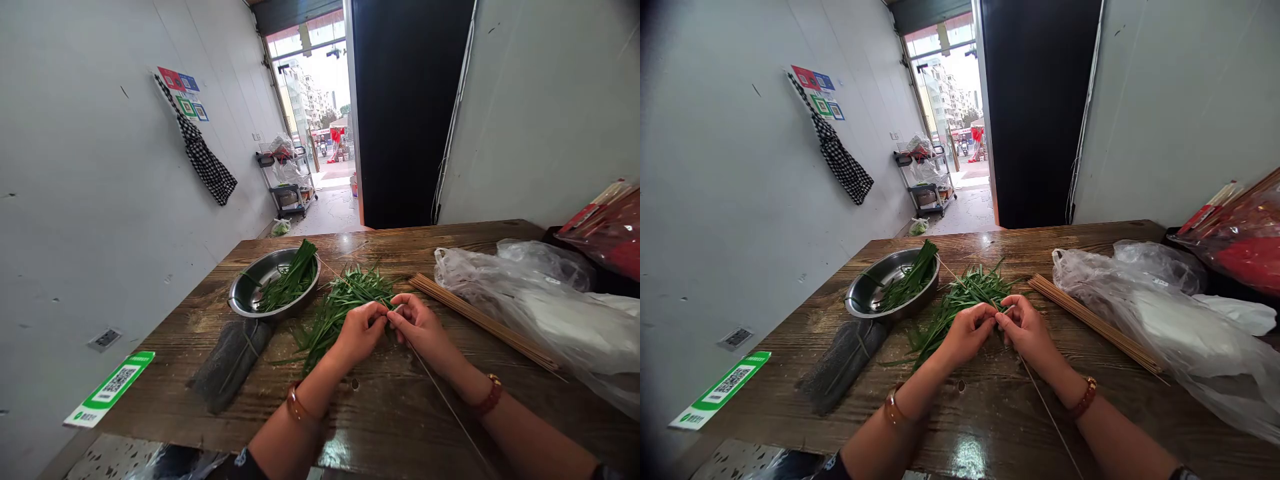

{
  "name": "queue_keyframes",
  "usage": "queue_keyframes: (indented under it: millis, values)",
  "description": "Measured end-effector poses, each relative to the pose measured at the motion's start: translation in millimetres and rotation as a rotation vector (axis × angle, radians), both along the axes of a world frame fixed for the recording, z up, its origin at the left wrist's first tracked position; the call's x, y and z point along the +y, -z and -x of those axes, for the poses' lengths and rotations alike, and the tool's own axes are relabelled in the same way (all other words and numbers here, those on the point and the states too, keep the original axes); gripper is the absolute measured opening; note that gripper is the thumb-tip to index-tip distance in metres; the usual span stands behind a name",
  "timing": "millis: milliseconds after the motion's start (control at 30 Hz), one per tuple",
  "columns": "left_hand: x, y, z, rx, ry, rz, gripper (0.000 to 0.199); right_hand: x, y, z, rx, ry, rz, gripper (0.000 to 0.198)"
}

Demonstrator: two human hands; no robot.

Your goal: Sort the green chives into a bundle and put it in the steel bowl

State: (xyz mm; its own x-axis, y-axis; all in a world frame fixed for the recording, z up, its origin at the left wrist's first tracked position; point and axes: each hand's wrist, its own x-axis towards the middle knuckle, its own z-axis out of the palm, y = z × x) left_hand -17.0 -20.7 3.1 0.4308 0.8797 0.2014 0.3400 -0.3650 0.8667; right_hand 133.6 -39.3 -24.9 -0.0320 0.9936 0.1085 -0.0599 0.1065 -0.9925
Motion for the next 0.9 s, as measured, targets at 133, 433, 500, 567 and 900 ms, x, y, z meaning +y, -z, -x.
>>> queue_keyframes:
  millis: [133,433,500,567,900]
  values:
    - [1.5,2.2,1.1,0.073,0.045,-0.127,0.018,-0.5,-2.2,0.3,0.061,0.011,0.095,0.047]
    - [2.3,2.7,5.4,0.173,0.069,-0.252,0.016,-1.7,-5.8,0.3,0.151,-0.002,0.193,0.055]
    - [4.5,1.0,7.8,0.181,0.02,-0.276,0.016,0.6,-4.0,-1.4,0.171,0.016,0.225,0.055]
    - [8.7,0.8,11.1,0.174,-0.054,-0.308,0.018,2.9,-2.4,-3.6,0.189,0.043,0.238,0.054]
    - [18.7,18.3,19.9,0.619,-0.027,-0.513,0.03,3.3,-9.9,-9.6,0.203,0.099,0.21,0.049]
